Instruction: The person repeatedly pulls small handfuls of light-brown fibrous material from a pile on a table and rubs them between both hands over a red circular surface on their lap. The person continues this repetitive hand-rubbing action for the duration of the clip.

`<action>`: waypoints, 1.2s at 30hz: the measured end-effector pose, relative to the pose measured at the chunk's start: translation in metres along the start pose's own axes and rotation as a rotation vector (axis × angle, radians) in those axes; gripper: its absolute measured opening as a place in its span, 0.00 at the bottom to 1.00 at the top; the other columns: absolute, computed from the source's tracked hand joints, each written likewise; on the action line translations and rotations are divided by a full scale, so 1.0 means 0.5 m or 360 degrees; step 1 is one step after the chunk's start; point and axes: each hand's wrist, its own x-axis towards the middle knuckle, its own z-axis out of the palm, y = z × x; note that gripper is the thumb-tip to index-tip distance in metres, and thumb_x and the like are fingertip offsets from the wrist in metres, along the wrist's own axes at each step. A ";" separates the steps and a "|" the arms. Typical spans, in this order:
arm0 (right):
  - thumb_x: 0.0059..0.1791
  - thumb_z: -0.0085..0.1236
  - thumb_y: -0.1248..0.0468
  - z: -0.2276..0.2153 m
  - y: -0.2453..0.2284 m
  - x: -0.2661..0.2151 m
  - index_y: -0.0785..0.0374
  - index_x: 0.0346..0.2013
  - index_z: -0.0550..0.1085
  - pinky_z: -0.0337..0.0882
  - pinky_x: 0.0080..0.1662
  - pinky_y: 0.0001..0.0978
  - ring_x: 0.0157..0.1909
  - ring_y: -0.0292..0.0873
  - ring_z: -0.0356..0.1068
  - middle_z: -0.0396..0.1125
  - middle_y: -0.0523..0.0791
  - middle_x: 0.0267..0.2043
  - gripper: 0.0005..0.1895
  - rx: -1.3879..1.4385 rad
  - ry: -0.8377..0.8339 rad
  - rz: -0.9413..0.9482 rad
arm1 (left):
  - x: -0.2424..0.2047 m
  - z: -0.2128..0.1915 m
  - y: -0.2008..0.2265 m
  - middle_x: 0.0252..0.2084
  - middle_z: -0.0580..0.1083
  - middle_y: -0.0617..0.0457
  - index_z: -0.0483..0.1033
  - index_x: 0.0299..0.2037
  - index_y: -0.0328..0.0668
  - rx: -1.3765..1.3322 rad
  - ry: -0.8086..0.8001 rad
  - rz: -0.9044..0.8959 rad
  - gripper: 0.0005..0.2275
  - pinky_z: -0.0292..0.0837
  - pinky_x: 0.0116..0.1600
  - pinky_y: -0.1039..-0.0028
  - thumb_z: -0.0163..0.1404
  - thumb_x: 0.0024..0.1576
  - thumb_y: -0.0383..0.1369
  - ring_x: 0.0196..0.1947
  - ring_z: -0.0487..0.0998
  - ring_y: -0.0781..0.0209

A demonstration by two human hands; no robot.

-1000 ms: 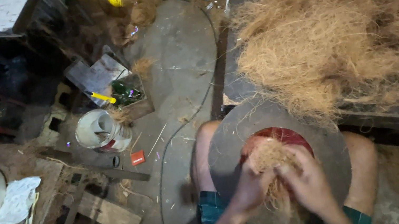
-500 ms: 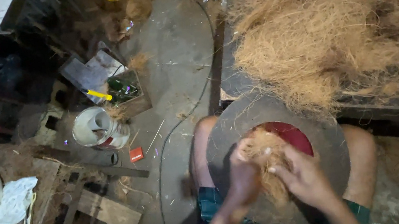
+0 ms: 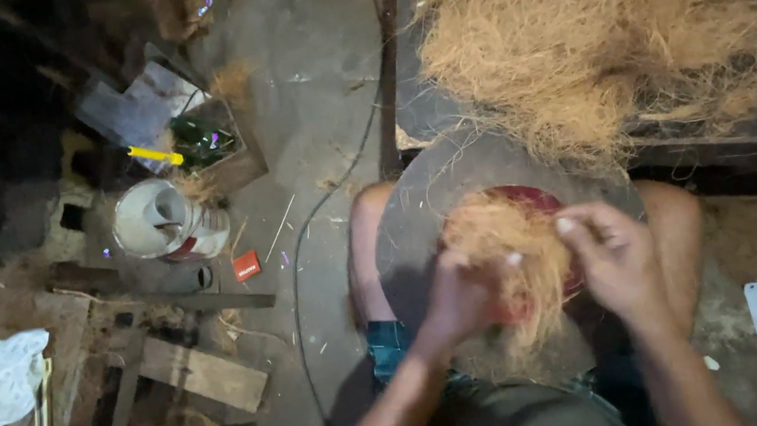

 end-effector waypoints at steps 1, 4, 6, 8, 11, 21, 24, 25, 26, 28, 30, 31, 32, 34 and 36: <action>0.53 0.59 0.67 -0.018 -0.001 -0.002 0.61 0.41 0.79 0.68 0.37 0.31 0.29 0.36 0.62 0.68 0.45 0.25 0.04 -0.0061 0.0028 0.0042 | 0.004 0.003 0.000 0.13 0.70 0.36 0.71 0.26 0.27 0.0030 -0.0067 -0.0093 0.13 0.71 0.15 0.67 0.58 0.54 0.32 0.13 0.77 0.46; 0.53 0.62 0.67 -0.026 0.015 -0.004 0.57 0.40 0.80 0.65 0.30 0.27 0.23 0.34 0.62 0.65 0.42 0.21 0.02 -0.0139 0.0181 0.0064 | -0.013 -0.011 -0.022 0.25 0.77 0.42 0.80 0.39 0.33 0.0356 0.0135 0.0055 0.12 0.73 0.22 0.69 0.63 0.46 0.28 0.25 0.81 0.52; 0.55 0.59 0.67 -0.029 0.011 -0.009 0.58 0.41 0.78 0.64 0.30 0.26 0.24 0.34 0.61 0.65 0.42 0.23 0.02 -0.0066 0.0300 0.0095 | -0.041 -0.012 0.013 0.30 0.78 0.43 0.81 0.42 0.35 0.0393 0.0173 0.0023 0.15 0.74 0.28 0.66 0.64 0.44 0.28 0.30 0.82 0.51; 0.56 0.56 0.68 -0.033 0.011 -0.015 0.60 0.42 0.77 0.64 0.29 0.24 0.25 0.34 0.61 0.65 0.42 0.25 0.02 0.0008 0.0428 0.0133 | -0.056 -0.011 0.040 0.34 0.80 0.44 0.81 0.44 0.37 0.0435 0.0201 -0.0014 0.18 0.76 0.34 0.63 0.65 0.42 0.29 0.35 0.83 0.50; 0.56 0.58 0.72 -0.021 -0.004 -0.011 0.66 0.39 0.76 0.62 0.35 0.30 0.28 0.40 0.61 0.62 0.47 0.23 0.02 -0.0039 0.0556 -0.0144 | -0.053 -0.016 0.058 0.37 0.79 0.43 0.78 0.48 0.38 0.0560 0.0205 -0.0003 0.22 0.78 0.36 0.59 0.66 0.43 0.36 0.38 0.83 0.48; 0.48 0.61 0.62 -0.010 0.013 -0.015 0.52 0.30 0.81 0.71 0.36 0.31 0.26 0.44 0.72 0.71 0.41 0.22 0.03 -0.0270 -0.0301 -0.0603 | -0.016 -0.069 -0.007 0.23 0.73 0.52 0.72 0.38 0.35 -0.0009 -0.0377 0.0074 0.11 0.70 0.22 0.78 0.60 0.49 0.24 0.17 0.73 0.64; 0.50 0.60 0.63 -0.039 -0.014 -0.029 0.55 0.31 0.80 0.65 0.32 0.29 0.22 0.39 0.63 0.63 0.41 0.16 0.04 -0.0253 -0.0092 -0.0386 | -0.012 -0.075 -0.017 0.23 0.74 0.50 0.70 0.40 0.33 -0.0221 -0.0099 0.0176 0.11 0.71 0.19 0.75 0.58 0.51 0.20 0.15 0.74 0.62; 0.53 0.57 0.64 -0.049 -0.023 -0.029 0.55 0.32 0.79 0.61 0.28 0.28 0.20 0.35 0.55 0.56 0.41 0.13 0.06 -0.0232 -0.0005 -0.0246 | -0.005 -0.079 -0.016 0.24 0.73 0.49 0.68 0.41 0.35 -0.0329 0.0048 0.0201 0.10 0.71 0.18 0.73 0.57 0.54 0.22 0.15 0.74 0.60; 0.53 0.57 0.64 -0.047 0.012 -0.026 0.55 0.32 0.79 0.61 0.28 0.28 0.20 0.35 0.55 0.56 0.41 0.13 0.06 -0.0231 -0.0007 -0.0245 | -0.017 -0.065 0.009 0.24 0.73 0.49 0.68 0.41 0.35 -0.0328 0.0050 0.0200 0.10 0.71 0.18 0.73 0.57 0.54 0.22 0.15 0.74 0.60; 0.51 0.57 0.66 -0.045 0.085 -0.027 0.57 0.33 0.79 0.61 0.30 0.27 0.22 0.34 0.56 0.58 0.41 0.13 0.04 -0.0152 -0.0091 -0.0204 | -0.045 -0.036 0.053 0.34 0.73 0.55 0.66 0.46 0.36 -0.0251 0.0204 0.0341 0.11 0.70 0.34 0.81 0.53 0.57 0.26 0.30 0.75 0.67; 0.44 0.61 0.65 -0.010 -0.001 -0.036 0.68 0.42 0.71 0.62 0.42 0.43 0.37 0.51 0.62 0.62 0.55 0.29 0.15 -0.0121 -0.0255 -0.0241 | 0.009 -0.022 -0.006 0.36 0.74 0.52 0.65 0.49 0.37 -0.0305 0.0141 0.0422 0.14 0.72 0.36 0.80 0.55 0.56 0.28 0.32 0.76 0.65; 0.37 0.65 0.64 0.007 -0.045 -0.034 0.79 0.53 0.64 0.63 0.54 0.60 0.52 0.67 0.68 0.66 0.69 0.46 0.35 -0.0089 -0.0412 -0.0292 | 0.042 -0.014 -0.031 0.37 0.74 0.49 0.64 0.51 0.38 -0.0358 0.0070 0.0514 0.18 0.73 0.38 0.79 0.58 0.56 0.30 0.34 0.77 0.64; 0.37 0.65 0.64 0.008 -0.036 -0.041 0.79 0.53 0.64 0.63 0.54 0.60 0.52 0.67 0.68 0.66 0.69 0.46 0.35 -0.0095 -0.0399 -0.0281 | 0.024 0.005 -0.018 0.37 0.74 0.49 0.64 0.51 0.38 -0.0357 0.0056 0.0503 0.18 0.73 0.38 0.79 0.58 0.56 0.30 0.34 0.77 0.64; 0.40 0.62 0.68 0.016 -0.020 -0.044 0.76 0.52 0.68 0.67 0.52 0.54 0.49 0.59 0.70 0.69 0.63 0.44 0.27 0.0002 -0.0309 -0.0285 | -0.007 0.039 0.015 0.50 0.73 0.38 0.62 0.61 0.36 -0.0358 -0.0079 0.0415 0.28 0.75 0.49 0.62 0.59 0.54 0.37 0.45 0.76 0.50; 0.43 0.59 0.71 0.034 0.003 -0.031 0.74 0.51 0.70 0.69 0.50 0.50 0.47 0.52 0.71 0.72 0.59 0.43 0.22 0.0090 -0.0254 -0.0311 | -0.041 0.047 0.035 0.50 0.74 0.39 0.63 0.61 0.37 -0.0313 -0.0108 0.0375 0.29 0.75 0.51 0.60 0.61 0.51 0.33 0.46 0.76 0.50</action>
